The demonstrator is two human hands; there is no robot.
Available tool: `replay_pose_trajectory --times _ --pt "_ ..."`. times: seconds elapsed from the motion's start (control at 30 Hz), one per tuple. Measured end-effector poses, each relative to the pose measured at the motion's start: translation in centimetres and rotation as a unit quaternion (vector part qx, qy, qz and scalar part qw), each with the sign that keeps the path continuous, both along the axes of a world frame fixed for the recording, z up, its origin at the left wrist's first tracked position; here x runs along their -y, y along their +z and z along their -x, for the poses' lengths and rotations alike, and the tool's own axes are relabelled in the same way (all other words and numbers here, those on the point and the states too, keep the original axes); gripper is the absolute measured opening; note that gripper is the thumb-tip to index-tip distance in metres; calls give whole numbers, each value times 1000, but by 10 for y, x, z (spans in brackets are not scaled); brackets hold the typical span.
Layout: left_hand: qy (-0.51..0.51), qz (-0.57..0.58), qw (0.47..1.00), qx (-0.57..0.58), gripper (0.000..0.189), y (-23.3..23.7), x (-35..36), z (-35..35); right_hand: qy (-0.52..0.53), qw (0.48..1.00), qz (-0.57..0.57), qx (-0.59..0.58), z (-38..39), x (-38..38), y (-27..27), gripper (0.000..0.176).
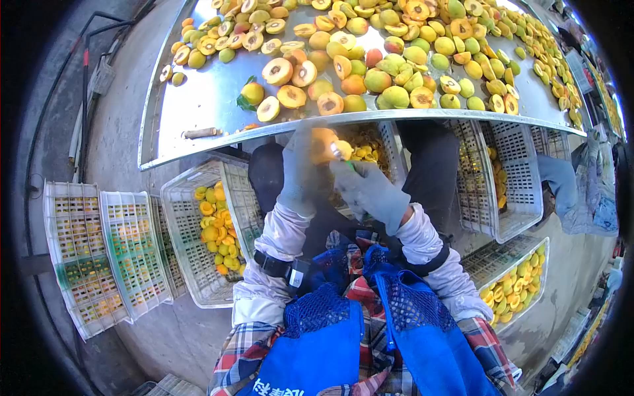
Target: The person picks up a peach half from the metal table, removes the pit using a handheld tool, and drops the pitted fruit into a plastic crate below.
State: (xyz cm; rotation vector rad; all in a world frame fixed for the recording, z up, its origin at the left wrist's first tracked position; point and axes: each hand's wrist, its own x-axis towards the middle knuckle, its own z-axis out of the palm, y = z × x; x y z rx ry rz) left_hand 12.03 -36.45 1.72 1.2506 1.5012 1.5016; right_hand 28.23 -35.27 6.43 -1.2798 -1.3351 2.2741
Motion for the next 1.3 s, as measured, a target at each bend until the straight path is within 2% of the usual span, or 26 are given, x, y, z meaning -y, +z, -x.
replay_pose_trajectory --times 0.07,0.1,0.2,0.27,0.37,0.57,0.6,0.7,0.77,0.87,0.9,0.97,1.0,1.1,1.17,1.3 --pt "8 -35 999 -9 29 -4 3 -3 8 996 -73 56 5 7 -8 44" --pt "13 -52 998 -14 27 0 5 -6 13 990 -109 84 6 10 -15 44" --pt "26 -29 993 112 22 20 18 -14 -79 939 -332 48 12 21 -31 40" --pt "54 -1 983 178 25 29 22 -17 -70 929 -355 70 11 27 -26 37" --pt "73 -95 993 11 35 32 25 -20 -80 911 -394 97 12 33 -20 34" --pt "93 -129 987 -12 37 40 28 -32 -80 888 -428 145 17 35 -32 33" --pt "93 -98 991 -12 37 40 29 -32 -78 887 -432 144 16 35 -33 34" --pt "66 -35 997 -25 43 40 33 -28 -9 912 -376 164 11 32 -34 37" --pt "26 -33 998 -52 54 42 29 -22 13 921 -354 161 4 29 -25 40" --pt "-27 80 990 110 53 40 22 -14 22 943 -289 161 1 28 -24 42" --pt "-26 38 996 80 51 36 20 -13 18 951 -263 162 2 26 -24 43" --pt "-27 -44 998 19 48 26 18 -16 2 983 -135 127 3 24 -15 43" --pt "-10 -36 997 65 46 30 19 -23 -6 992 -71 109 4 22 -11 43" --pt "27 -5 985 173 36 35 24 -36 -32 992 -108 61 7 33 -10 42" --pt "38 20 977 208 25 22 22 -32 -3 1000 1 16 2 32 -11 41" --pt "42 36 991 125 30 19 25 -35 52 972 217 -73 -10 20 -4 44"
